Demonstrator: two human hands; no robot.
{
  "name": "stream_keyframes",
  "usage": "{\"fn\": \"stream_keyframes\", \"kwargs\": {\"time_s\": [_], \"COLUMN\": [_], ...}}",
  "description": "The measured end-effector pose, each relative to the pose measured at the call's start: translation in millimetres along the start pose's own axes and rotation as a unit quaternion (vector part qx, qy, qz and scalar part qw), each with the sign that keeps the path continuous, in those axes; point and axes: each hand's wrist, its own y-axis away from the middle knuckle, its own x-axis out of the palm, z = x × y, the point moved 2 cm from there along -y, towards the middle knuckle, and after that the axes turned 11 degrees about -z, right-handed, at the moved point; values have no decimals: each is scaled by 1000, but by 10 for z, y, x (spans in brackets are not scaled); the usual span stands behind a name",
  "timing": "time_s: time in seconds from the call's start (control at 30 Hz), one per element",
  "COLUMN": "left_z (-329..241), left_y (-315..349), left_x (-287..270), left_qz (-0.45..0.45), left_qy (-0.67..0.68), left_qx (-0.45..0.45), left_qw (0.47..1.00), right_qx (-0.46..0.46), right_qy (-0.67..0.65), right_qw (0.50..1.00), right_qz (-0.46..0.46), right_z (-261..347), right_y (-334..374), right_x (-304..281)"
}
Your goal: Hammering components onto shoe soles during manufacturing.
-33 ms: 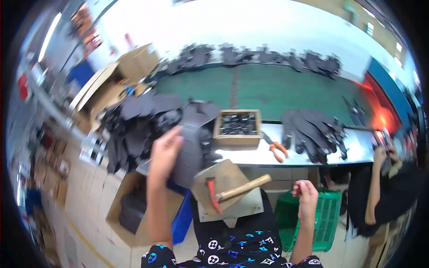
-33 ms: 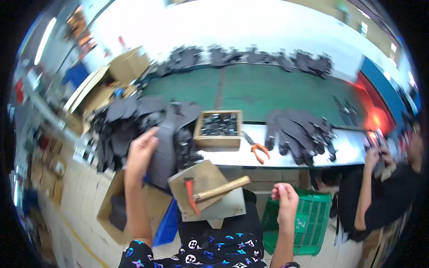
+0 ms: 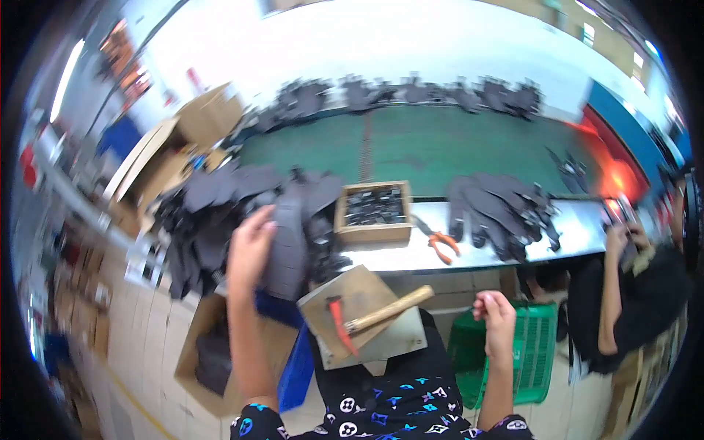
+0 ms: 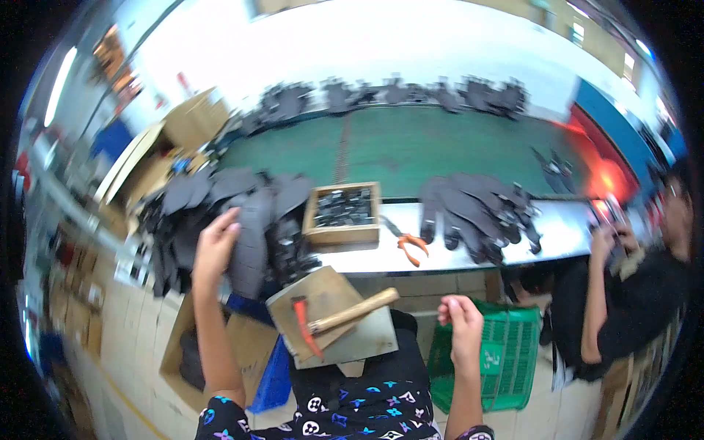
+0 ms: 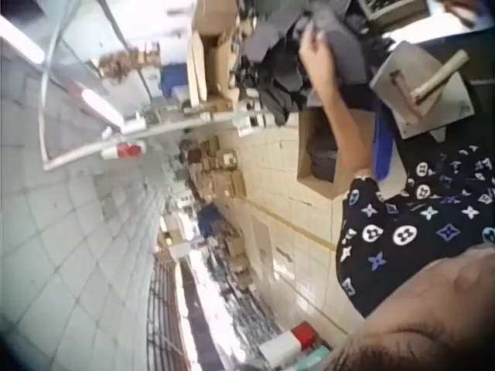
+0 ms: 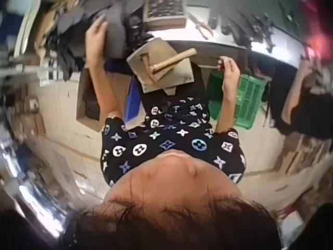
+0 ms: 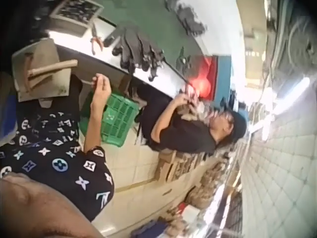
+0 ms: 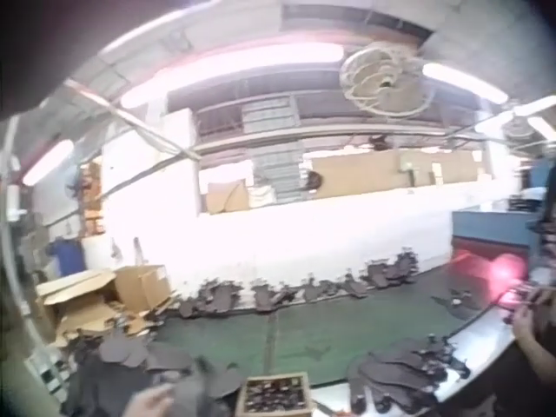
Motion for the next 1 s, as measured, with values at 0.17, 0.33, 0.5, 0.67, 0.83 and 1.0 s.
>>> {"fn": "stream_keyframes", "kwargs": {"time_s": [0.17,0.33,0.5,0.67,0.83,1.0], "left_z": [414,296,-54,-712,-1087,-1265], "left_y": [-447,-54,240,638,829,839], "left_x": [26,369,426,327,410,978], "left_qz": [-19,76,-19,-87,-62,25], "left_qy": [-292,-344,-337,-301,-306,-120], "left_qx": [188,41,96,205,269,269], "left_qw": [938,935,936,927,911,955], "right_qx": [-147,-348,-459,-394,-203,-136], "right_qy": [80,352,548,424,70,-77], "right_qw": [978,862,698,813,970,962], "right_qz": [-123,-109,-52,-62,-117,224], "right_z": [80,418,185,89,645,1216], "right_y": [-569,-1184,-1683,-2322,-2134,-1044], "right_x": [-427,-483,220,599,1062,2000]}}
